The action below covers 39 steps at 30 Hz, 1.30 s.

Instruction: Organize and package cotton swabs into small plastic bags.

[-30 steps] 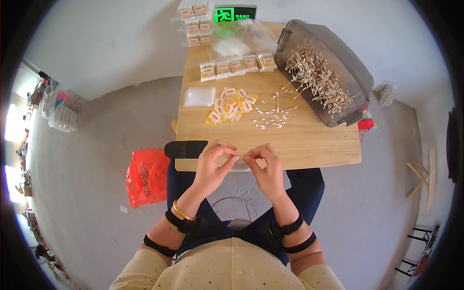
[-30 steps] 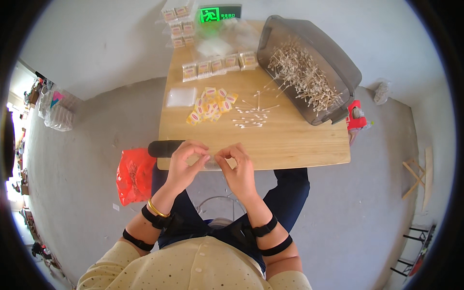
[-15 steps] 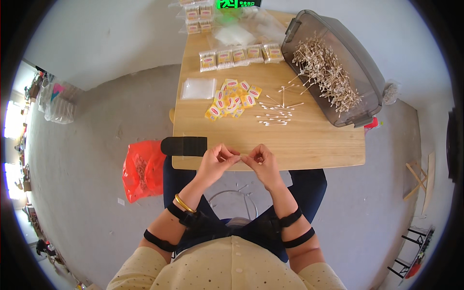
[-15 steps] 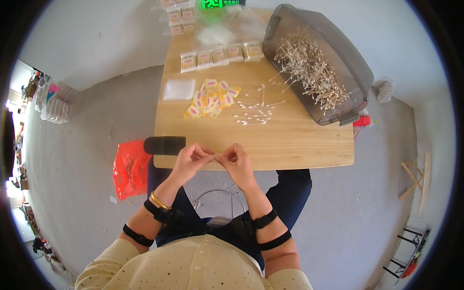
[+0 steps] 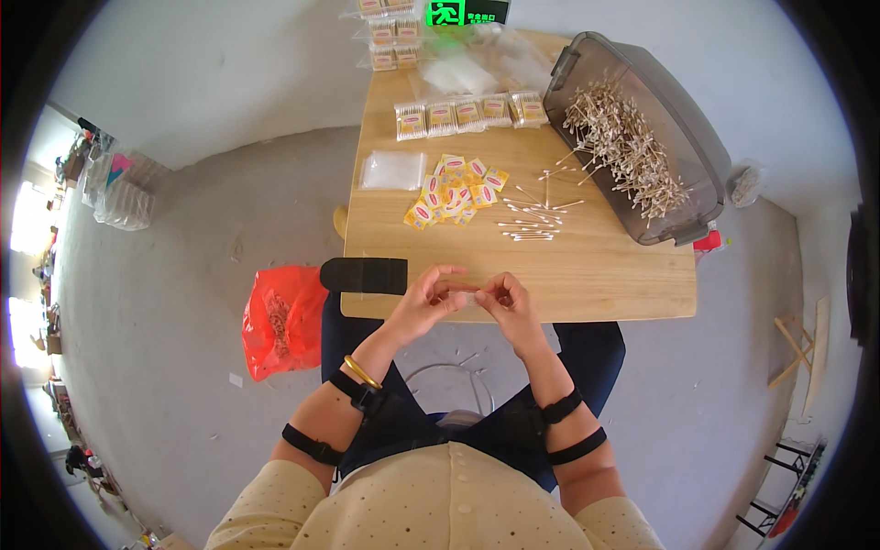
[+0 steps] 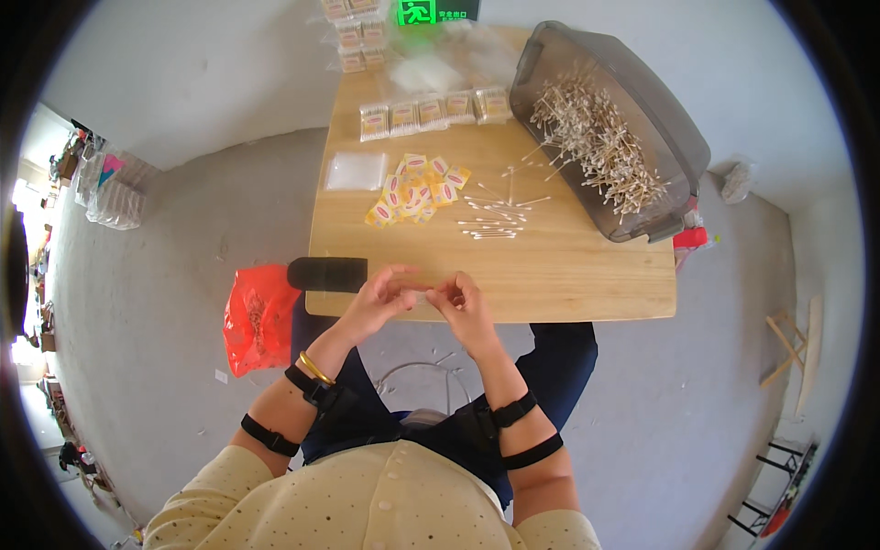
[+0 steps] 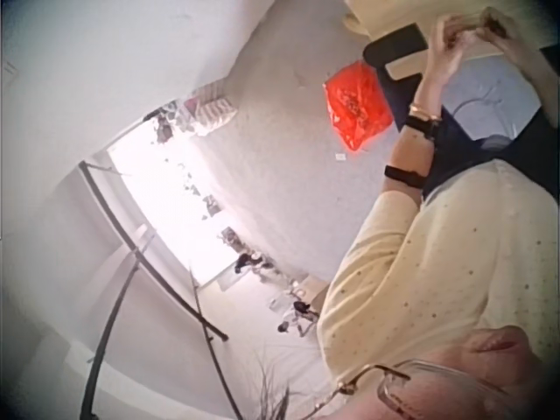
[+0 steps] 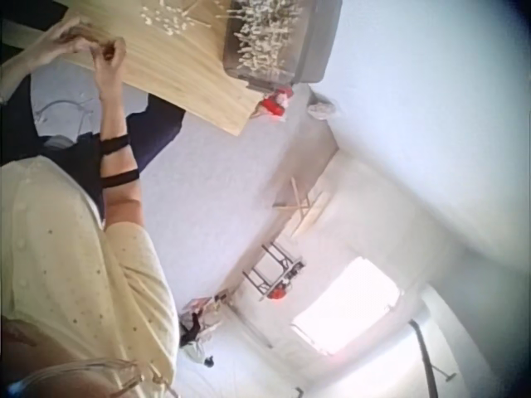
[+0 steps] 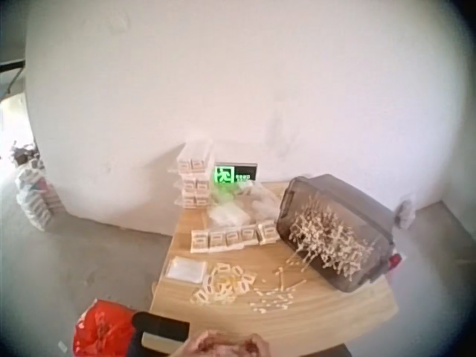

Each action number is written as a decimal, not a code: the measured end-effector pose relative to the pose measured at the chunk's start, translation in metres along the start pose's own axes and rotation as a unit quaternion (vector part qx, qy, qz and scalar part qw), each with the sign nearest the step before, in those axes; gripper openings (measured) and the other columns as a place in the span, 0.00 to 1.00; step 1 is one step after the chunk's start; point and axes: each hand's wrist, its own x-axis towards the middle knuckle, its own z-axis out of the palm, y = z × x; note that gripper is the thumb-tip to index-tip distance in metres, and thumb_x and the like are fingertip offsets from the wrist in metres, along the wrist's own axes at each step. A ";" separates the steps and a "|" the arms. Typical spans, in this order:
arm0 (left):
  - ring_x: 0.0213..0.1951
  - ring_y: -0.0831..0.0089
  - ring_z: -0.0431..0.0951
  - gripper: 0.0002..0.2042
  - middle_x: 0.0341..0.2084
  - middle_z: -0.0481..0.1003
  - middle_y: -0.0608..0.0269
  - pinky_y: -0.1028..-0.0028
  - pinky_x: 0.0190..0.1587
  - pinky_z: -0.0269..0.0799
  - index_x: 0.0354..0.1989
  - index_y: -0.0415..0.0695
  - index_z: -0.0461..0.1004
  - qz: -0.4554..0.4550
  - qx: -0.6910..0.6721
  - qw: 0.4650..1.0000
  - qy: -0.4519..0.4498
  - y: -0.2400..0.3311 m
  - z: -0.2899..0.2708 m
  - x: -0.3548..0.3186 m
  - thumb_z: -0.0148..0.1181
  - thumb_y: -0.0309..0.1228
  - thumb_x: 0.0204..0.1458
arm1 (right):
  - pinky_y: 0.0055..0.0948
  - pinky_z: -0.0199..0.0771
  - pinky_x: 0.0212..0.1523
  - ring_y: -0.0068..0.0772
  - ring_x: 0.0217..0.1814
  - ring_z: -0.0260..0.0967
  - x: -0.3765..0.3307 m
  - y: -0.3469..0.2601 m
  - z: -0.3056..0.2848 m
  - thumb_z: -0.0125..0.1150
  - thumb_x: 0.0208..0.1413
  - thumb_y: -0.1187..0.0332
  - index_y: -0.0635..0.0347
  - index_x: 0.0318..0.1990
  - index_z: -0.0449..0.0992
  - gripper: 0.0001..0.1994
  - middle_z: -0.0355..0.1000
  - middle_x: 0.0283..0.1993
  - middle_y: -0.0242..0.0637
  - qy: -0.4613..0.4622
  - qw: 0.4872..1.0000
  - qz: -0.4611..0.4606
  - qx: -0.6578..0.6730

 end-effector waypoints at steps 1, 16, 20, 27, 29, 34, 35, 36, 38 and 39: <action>0.42 0.77 0.75 0.25 0.42 0.81 0.63 0.75 0.46 0.71 0.58 0.45 0.69 0.036 0.064 0.997 0.001 0.003 0.003 -0.005 0.72 0.34 0.54 | 0.19 0.64 0.39 0.14 0.35 0.63 -0.003 -0.003 0.000 0.68 0.61 0.67 0.55 0.36 0.74 0.08 0.69 0.32 0.21 0.002 0.999 -0.007 0.053; 0.44 0.79 0.79 0.13 0.42 0.82 0.66 0.76 0.50 0.74 0.49 0.36 0.80 0.152 -0.045 0.986 0.045 0.092 0.037 -0.090 0.68 0.29 0.57 | 0.26 0.69 0.48 0.23 0.41 0.70 -0.093 -0.065 -0.002 0.68 0.60 0.71 0.65 0.41 0.76 0.08 0.76 0.36 0.33 -0.016 0.981 -0.182 -0.066; 0.41 0.79 0.81 0.14 0.39 0.83 0.65 0.78 0.45 0.75 0.49 0.37 0.80 0.233 0.141 0.961 0.051 0.126 0.054 -0.119 0.69 0.28 0.56 | 0.27 0.70 0.49 0.27 0.42 0.72 -0.117 -0.088 0.007 0.68 0.58 0.73 0.64 0.40 0.77 0.07 0.77 0.37 0.35 -0.011 0.973 -0.220 -0.069; 0.39 0.73 0.85 0.15 0.40 0.84 0.58 0.76 0.41 0.78 0.48 0.38 0.81 0.353 0.245 0.902 0.042 0.156 0.070 -0.149 0.70 0.24 0.51 | 0.26 0.69 0.50 0.26 0.44 0.72 -0.136 -0.097 0.010 0.69 0.55 0.77 0.62 0.39 0.79 0.06 0.77 0.39 0.32 -0.029 0.971 -0.235 0.031; 0.40 0.70 0.86 0.15 0.41 0.84 0.57 0.75 0.42 0.79 0.47 0.39 0.81 0.393 0.253 0.883 0.037 0.161 0.076 -0.152 0.70 0.23 0.49 | 0.27 0.68 0.52 0.27 0.45 0.72 -0.139 -0.099 0.014 0.69 0.54 0.78 0.62 0.39 0.79 0.06 0.77 0.40 0.32 -0.052 0.969 -0.232 0.072; 0.40 0.64 0.86 0.15 0.42 0.84 0.56 0.73 0.41 0.80 0.45 0.39 0.81 0.423 0.301 0.854 0.030 0.167 0.081 -0.160 0.70 0.21 0.46 | 0.32 0.66 0.58 0.32 0.53 0.71 -0.139 -0.089 0.012 0.70 0.52 0.78 0.61 0.46 0.80 0.13 0.77 0.47 0.35 -0.120 0.956 -0.240 0.121; 0.40 0.63 0.86 0.16 0.42 0.84 0.55 0.73 0.41 0.81 0.45 0.39 0.81 0.428 0.303 0.851 0.029 0.168 0.083 -0.161 0.70 0.21 0.46 | 0.33 0.66 0.60 0.34 0.55 0.70 -0.140 -0.090 0.010 0.71 0.51 0.77 0.60 0.48 0.79 0.15 0.76 0.50 0.36 -0.110 0.957 -0.259 0.075; 0.40 0.64 0.86 0.16 0.42 0.84 0.56 0.73 0.40 0.80 0.45 0.39 0.81 0.438 0.305 0.845 0.035 0.169 0.080 -0.164 0.71 0.21 0.45 | 0.34 0.66 0.61 0.36 0.57 0.70 -0.141 -0.101 0.016 0.72 0.50 0.76 0.60 0.50 0.78 0.18 0.75 0.52 0.37 -0.108 0.954 -0.278 0.034; 0.38 0.64 0.85 0.16 0.41 0.84 0.57 0.73 0.39 0.80 0.44 0.40 0.82 0.464 0.298 0.833 0.040 0.171 0.079 -0.164 0.71 0.21 0.44 | 0.36 0.65 0.63 0.40 0.60 0.69 -0.149 -0.124 0.015 0.75 0.48 0.74 0.59 0.54 0.77 0.23 0.73 0.56 0.39 -0.080 0.948 -0.308 -0.024; 0.37 0.64 0.85 0.16 0.40 0.83 0.58 0.73 0.38 0.79 0.44 0.41 0.82 0.462 0.309 0.830 0.043 0.175 0.079 -0.165 0.72 0.21 0.43 | 0.37 0.64 0.64 0.42 0.61 0.69 -0.155 -0.135 0.012 0.76 0.47 0.73 0.59 0.55 0.76 0.25 0.72 0.58 0.40 -0.060 0.945 -0.320 -0.037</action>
